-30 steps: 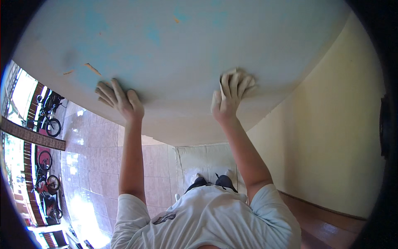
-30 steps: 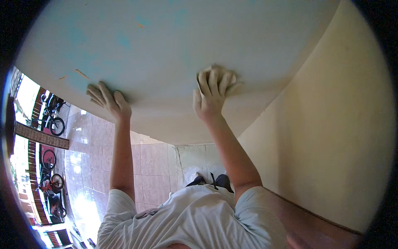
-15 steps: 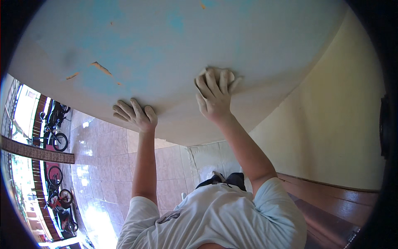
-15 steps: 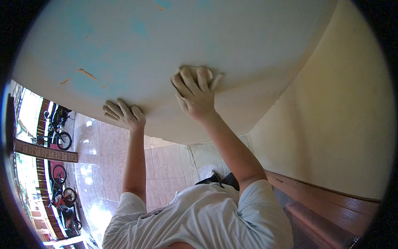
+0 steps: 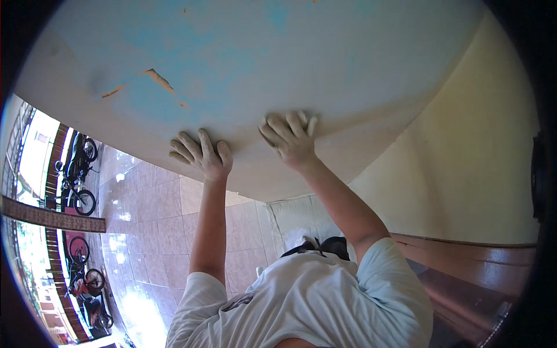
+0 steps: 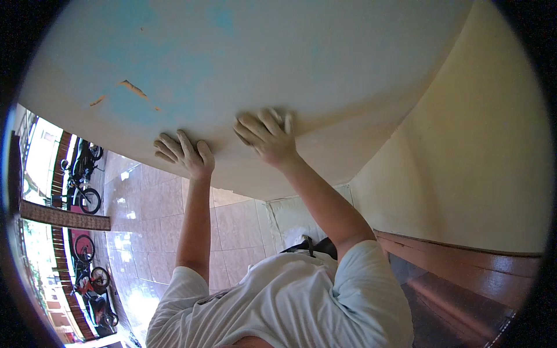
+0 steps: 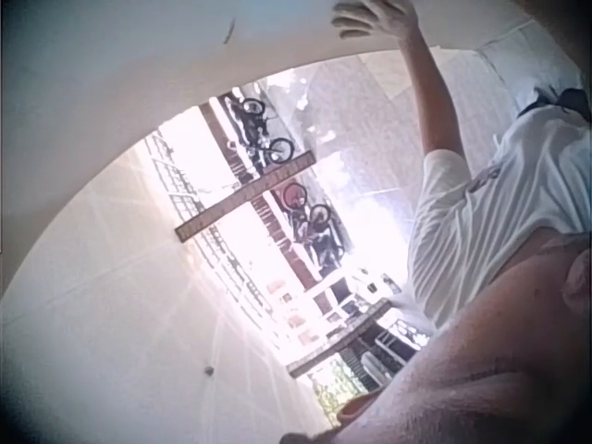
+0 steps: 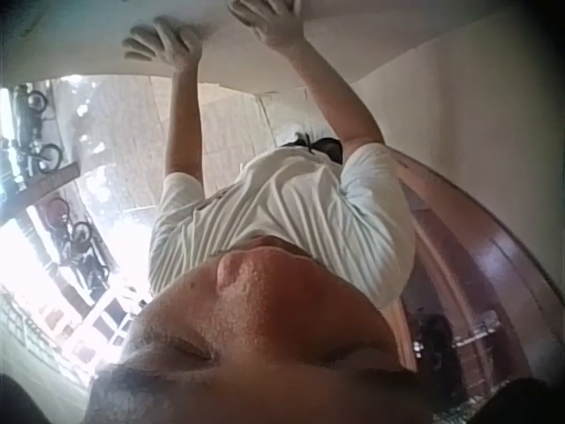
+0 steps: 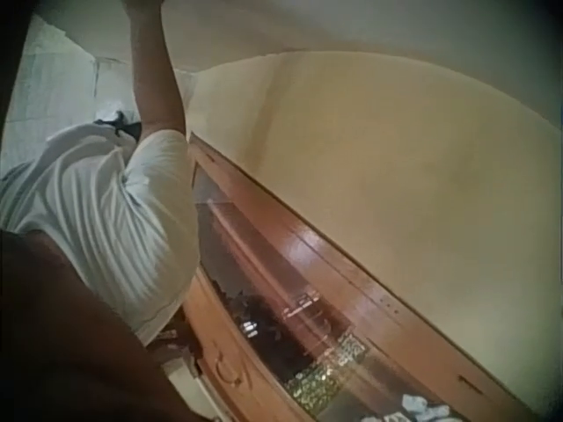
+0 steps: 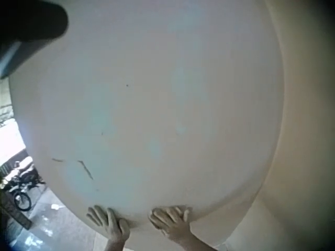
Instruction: Sanding a wall to prepare it for painting.
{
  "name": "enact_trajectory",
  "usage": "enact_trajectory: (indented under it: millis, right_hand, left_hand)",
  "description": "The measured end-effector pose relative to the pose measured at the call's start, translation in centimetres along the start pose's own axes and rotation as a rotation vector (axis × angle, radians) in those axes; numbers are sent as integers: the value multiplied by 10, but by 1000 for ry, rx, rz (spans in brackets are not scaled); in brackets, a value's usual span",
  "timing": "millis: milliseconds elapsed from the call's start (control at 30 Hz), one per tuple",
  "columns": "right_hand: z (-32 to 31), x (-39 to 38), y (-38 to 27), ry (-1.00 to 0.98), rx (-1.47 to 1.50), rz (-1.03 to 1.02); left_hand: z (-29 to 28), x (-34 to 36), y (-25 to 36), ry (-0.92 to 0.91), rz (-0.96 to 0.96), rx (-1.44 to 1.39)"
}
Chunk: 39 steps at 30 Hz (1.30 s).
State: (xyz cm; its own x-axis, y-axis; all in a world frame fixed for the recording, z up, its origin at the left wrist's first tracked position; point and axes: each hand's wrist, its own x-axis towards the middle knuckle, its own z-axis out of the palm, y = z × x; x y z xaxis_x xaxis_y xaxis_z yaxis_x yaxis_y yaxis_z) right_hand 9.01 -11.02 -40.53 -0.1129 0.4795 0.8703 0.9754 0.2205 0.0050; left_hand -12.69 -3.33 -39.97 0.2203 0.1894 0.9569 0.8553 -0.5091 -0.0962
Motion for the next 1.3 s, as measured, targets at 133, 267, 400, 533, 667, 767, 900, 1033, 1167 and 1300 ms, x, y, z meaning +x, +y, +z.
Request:
enact_trajectory:
  millis: [133, 267, 400, 533, 667, 767, 900, 1033, 1167, 1300]
  right_hand:
    - [10, -82, 17, -188, -14, -82]
    - [-14, -21, 16, -127, -6, -70]
    - [-18, 36, 0, 67, -32, -95]
    - [9, -83, 56, -134, -160, -384]
    - [-27, -113, 58, -449, -15, -222]
    - [-62, -103, 54, -497, 213, -29]
    - [-92, -104, 61, -502, 935, 757]
    - [-95, -113, 87, -652, 1219, 937]
    - [-99, -109, 94, -699, 1397, 965]
    - [-98, -106, 99, -628, 1223, 925]
  left_hand:
    - [-1, -1, 2, -13, -13, 4]
    - [-15, 24, 43, -627, -183, 391]
    - [-3, -24, 13, -37, -102, -26]
    - [8, -63, 44, -85, -134, -77]
    - [-18, -102, 100, -468, -279, -237]
    - [-39, -116, 149, -868, -363, -406]
    - [-53, -132, 193, -1009, -790, -953]
    - [-44, -128, 220, -990, -1484, -1618]
    - [-41, -65, 228, -951, -1390, -1998]
    - [-46, -25, 235, -1024, -1462, -1875]
